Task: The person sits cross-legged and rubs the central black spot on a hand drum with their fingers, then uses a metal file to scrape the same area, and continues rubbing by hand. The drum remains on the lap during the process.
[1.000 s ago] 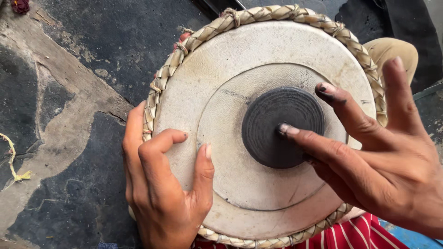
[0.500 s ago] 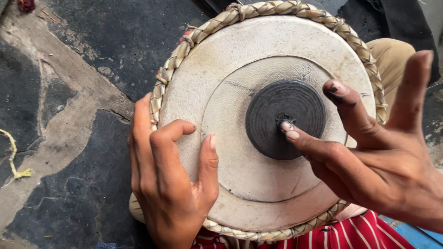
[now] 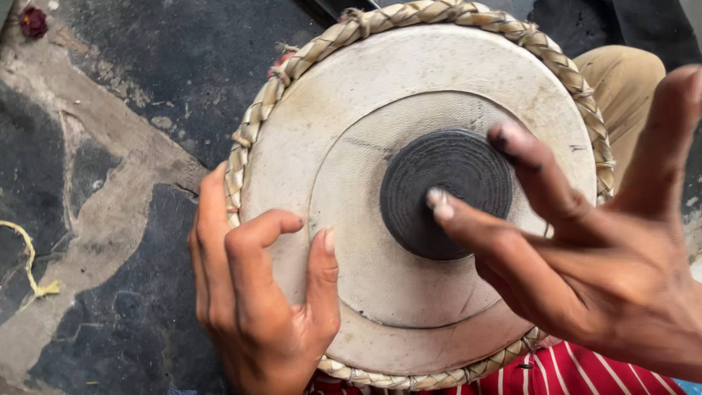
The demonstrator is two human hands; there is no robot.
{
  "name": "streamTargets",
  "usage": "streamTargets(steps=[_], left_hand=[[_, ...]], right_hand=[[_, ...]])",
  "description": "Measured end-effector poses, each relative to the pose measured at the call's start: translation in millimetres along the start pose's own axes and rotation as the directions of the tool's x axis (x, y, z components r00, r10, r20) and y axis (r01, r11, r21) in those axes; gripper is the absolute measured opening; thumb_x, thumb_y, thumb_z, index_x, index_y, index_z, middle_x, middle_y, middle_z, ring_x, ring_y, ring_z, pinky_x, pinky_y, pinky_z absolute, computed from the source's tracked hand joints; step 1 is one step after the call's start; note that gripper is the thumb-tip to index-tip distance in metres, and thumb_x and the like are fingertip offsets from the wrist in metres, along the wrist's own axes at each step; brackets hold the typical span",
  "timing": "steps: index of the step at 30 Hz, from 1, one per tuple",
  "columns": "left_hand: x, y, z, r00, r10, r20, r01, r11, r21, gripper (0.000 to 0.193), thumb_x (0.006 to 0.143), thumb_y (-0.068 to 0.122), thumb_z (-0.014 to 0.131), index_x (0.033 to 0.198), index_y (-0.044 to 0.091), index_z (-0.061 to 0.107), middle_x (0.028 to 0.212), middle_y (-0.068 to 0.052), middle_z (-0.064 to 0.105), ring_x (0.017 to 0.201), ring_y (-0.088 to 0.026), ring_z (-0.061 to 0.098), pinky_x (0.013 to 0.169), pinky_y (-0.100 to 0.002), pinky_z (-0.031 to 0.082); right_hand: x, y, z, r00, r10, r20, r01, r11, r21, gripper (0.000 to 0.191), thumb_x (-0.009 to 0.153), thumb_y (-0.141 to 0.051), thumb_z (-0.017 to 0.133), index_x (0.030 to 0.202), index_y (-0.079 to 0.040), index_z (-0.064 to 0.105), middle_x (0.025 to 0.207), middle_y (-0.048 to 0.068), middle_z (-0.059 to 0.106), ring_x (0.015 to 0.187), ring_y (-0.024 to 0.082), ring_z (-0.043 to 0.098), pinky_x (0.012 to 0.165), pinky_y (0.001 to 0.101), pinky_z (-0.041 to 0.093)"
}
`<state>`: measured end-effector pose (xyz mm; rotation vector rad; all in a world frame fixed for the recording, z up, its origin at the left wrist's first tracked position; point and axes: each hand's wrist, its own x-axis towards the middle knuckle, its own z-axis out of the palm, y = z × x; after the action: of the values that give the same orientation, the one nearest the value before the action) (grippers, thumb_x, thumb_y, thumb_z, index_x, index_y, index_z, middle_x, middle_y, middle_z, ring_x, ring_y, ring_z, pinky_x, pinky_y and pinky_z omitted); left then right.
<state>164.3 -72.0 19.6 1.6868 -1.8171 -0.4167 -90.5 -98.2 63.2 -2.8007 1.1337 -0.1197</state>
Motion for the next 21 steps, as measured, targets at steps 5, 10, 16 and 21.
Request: streamTargets(steps=[5,10,16,21], left_hand=[[1,-3,0,1.000,-0.010,0.013,0.010,1.000,-0.026,0.032,0.091,0.021,0.077,0.107,0.003,0.055,0.143,-0.037,0.049,0.129,-0.050,0.057,0.106,-0.055,0.049],[1,-3,0,1.000,0.017,0.007,-0.017,1.000,0.013,0.030,0.089,0.020,0.077,0.105,0.004,0.057,0.142,-0.039,0.047,0.132,-0.052,0.054,0.107,-0.056,0.049],[2,-3,-1,1.000,0.022,0.023,-0.022,1.000,0.005,0.032,0.088,0.020,0.078,0.103,0.003,0.055,0.140,-0.040,0.047,0.128,-0.051,0.056,0.105,-0.058,0.048],[1,-2,0,1.000,0.022,0.010,-0.022,1.000,0.017,0.031,0.091,0.019,0.077,0.107,0.004,0.056,0.144,-0.039,0.047,0.131,-0.051,0.056,0.107,-0.056,0.049]], right_hand=[[-3,-4,-2,0.993,0.080,0.083,-0.080,0.997,0.003,0.040,0.086,-0.005,0.070,0.126,-0.006,0.074,0.100,0.027,0.077,0.144,0.036,0.047,0.113,0.0775,-0.008],[-10,0,3,0.995,0.022,0.095,-0.026,0.999,0.044,0.044,0.085,-0.007,0.071,0.128,-0.013,0.072,0.084,0.023,0.074,0.141,0.028,0.056,0.130,0.0596,0.010],[-8,4,3,0.997,0.042,0.061,-0.043,0.999,0.010,0.042,0.086,-0.007,0.071,0.128,-0.011,0.074,0.103,0.030,0.070,0.139,0.037,0.055,0.121,0.0650,-0.006],[-9,3,5,0.998,-0.020,0.053,0.022,0.999,-0.035,0.042,0.086,-0.009,0.074,0.127,-0.011,0.077,0.107,0.025,0.074,0.138,0.034,0.055,0.114,0.0661,-0.016]])
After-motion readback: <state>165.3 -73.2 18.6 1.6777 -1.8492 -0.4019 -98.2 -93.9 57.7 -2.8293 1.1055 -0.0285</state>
